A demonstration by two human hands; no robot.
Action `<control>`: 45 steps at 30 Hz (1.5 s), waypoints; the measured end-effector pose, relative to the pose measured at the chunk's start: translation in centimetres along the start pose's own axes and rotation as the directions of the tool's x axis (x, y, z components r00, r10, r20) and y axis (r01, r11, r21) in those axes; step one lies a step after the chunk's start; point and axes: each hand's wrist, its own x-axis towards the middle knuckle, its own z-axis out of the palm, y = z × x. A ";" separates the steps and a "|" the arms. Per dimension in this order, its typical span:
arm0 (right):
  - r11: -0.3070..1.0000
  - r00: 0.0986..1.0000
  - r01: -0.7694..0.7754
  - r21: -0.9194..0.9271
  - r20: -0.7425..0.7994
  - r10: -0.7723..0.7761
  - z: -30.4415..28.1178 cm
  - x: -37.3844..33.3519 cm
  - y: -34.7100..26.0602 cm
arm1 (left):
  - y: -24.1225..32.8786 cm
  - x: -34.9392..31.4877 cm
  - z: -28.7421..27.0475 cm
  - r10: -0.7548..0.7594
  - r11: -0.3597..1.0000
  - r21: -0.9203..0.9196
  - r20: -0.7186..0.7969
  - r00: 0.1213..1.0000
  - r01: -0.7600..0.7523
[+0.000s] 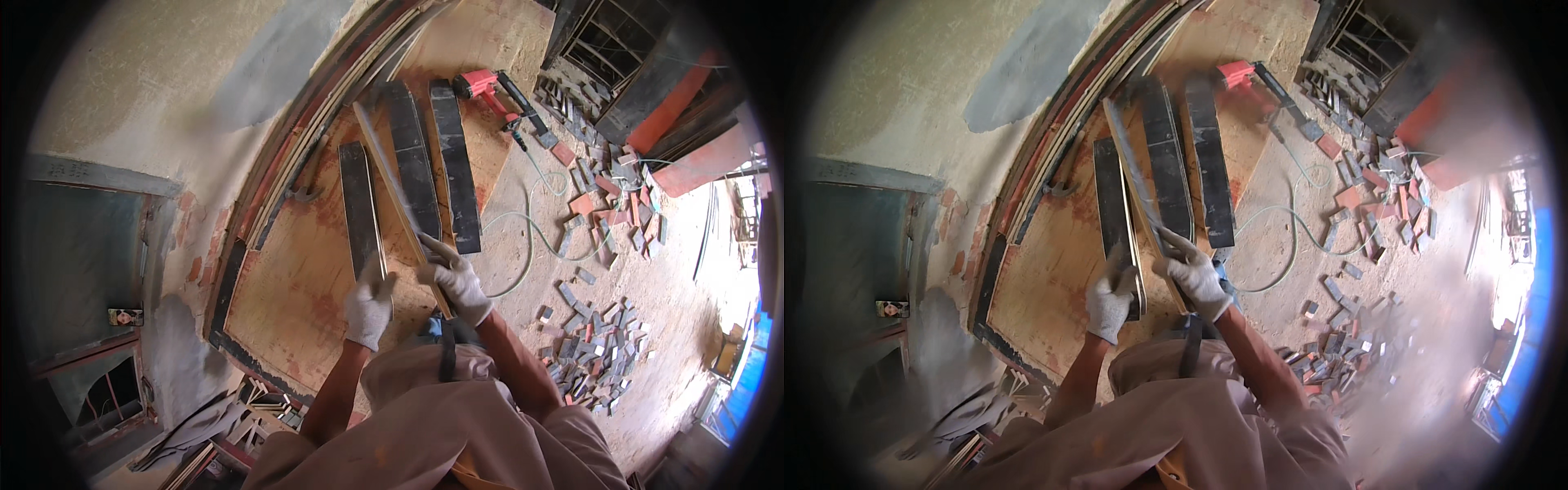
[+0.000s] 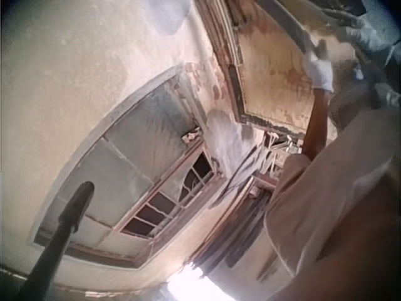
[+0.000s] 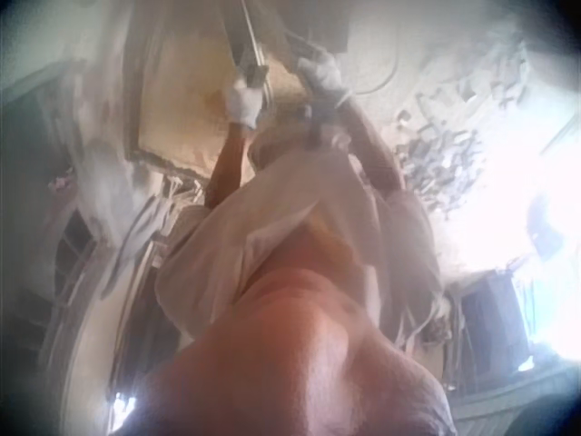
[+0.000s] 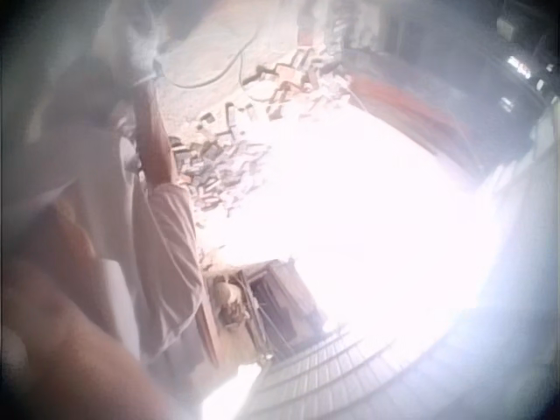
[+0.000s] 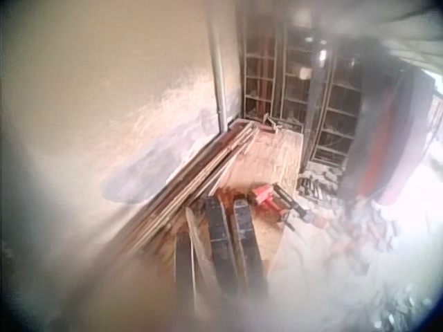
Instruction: The person sits on the floor and uses a red nail gun to fasten dark wooden planks onto a larger wooden board. They repeatedly position planks, drive nails, and adjust pieces, then gather and stack the finished planks.
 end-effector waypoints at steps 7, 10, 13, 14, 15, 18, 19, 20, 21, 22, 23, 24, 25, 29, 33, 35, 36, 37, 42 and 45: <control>0.446 0.812 -0.077 -0.892 -0.316 -0.491 -8.7 6.8 5.1 | -18.0 1.5 4.5 0.044 0.712 0.690 -0.232 0.972 0.132; 0.370 0.840 -0.197 -0.908 -0.351 -0.415 -11.8 10.1 4.0 | -18.6 2.1 6.1 -0.149 0.753 0.613 -0.194 0.970 0.238; 0.088 0.831 -0.308 -0.947 -0.313 -0.459 -11.1 11.3 3.4 | -18.9 2.0 5.9 -0.146 0.784 0.562 -0.246 0.958 0.263; 0.156 0.836 -0.291 -0.944 -0.330 -0.438 -10.9 10.8 3.6 | -18.3 1.7 5.4 -0.196 0.803 0.519 -0.238 0.951 0.295; 0.222 0.841 -0.270 -0.937 -0.342 -0.419 -10.5 10.3 3.7 | -17.0 1.4 4.7 -0.242 0.819 0.471 -0.232 0.942 0.327; 0.419 0.960 -0.044 -0.907 -0.155 -0.235 -7.7 8.0 3.5 | -10.8 -0.6 1.8 -0.205 0.923 0.291 -0.185 0.961 0.253; 0.528 0.951 0.000 -0.849 -0.163 -0.262 -7.6 6.3 5.8 | -7.9 -0.3 0.7 -0.222 0.969 0.102 -0.052 0.974 0.227; 0.746 0.984 0.048 -0.664 -0.095 -0.148 -4.2 4.5 4.8 | -6.1 -1.1 -1.0 -0.236 0.966 -0.094 0.041 0.971 0.239; 0.825 0.998 -0.057 -0.562 -0.050 0.035 -2.6 4.0 5.0 | -4.6 -1.7 -1.3 -0.169 0.974 -0.149 0.031 0.985 0.172; 0.853 0.999 -0.033 -0.520 0.007 0.043 -0.8 3.5 5.2 | -3.1 -2.0 -1.6 -0.174 0.940 -0.275 0.116 0.978 0.200; 0.919 0.983 -0.117 -0.375 0.090 0.162 0.8 3.4 4.8 | -1.3 -2.1 -2.3 -0.171 0.889 -0.392 0.195 0.966 0.236; 0.949 0.948 -0.217 -0.228 0.184 0.261 2.3 3.3 4.0 | 1.1 -2.4 -2.9 -0.153 0.822 -0.497 0.276 0.949 0.277; 0.968 0.956 -0.200 -0.151 0.187 0.227 4.1 3.2 3.0 | 5.3 -3.2 -3.4 -0.167 0.784 -0.539 0.293 0.941 0.307; 0.967 0.957 -0.238 0.086 0.190 0.219 6.5 3.9 -0.6 | 6.8 -2.9 -2.9 -0.239 0.633 -0.697 0.238 0.941 0.337; 0.928 0.976 -0.185 0.323 0.174 0.134 5.4 4.2 -2.1 | 6.0 -3.2 -3.6 -0.146 0.660 -0.689 0.274 0.951 0.300; 0.971 0.990 -0.141 0.196 0.041 0.135 3.9 2.0 -2.9 | 2.4 -2.7 -3.5 -0.144 0.802 -0.564 0.135 0.980 0.195; 0.995 0.997 -0.079 0.068 0.002 0.079 2.4 1.7 -2.6 | 0.7 -2.3 -3.0 -0.133 0.858 -0.492 0.062 0.989 0.146; 0.976 0.998 0.006 -0.220 -0.058 -0.019 0.3 2.1 -1.7 | -0.5 -1.9 -1.9 -0.164 0.888 -0.440 -0.033 0.986 0.133; 0.468 0.910 -0.097 -0.878 -0.269 -0.316 -7.4 5.3 1.2 | -13.2 0.8 3.8 -0.050 0.789 0.590 -0.211 0.976 0.168; 0.325 0.921 -0.188 -0.927 -0.282 -0.270 -10.0 9.4 -0.2 | -17.9 1.5 6.3 -0.114 0.610 0.750 -0.234 0.965 0.254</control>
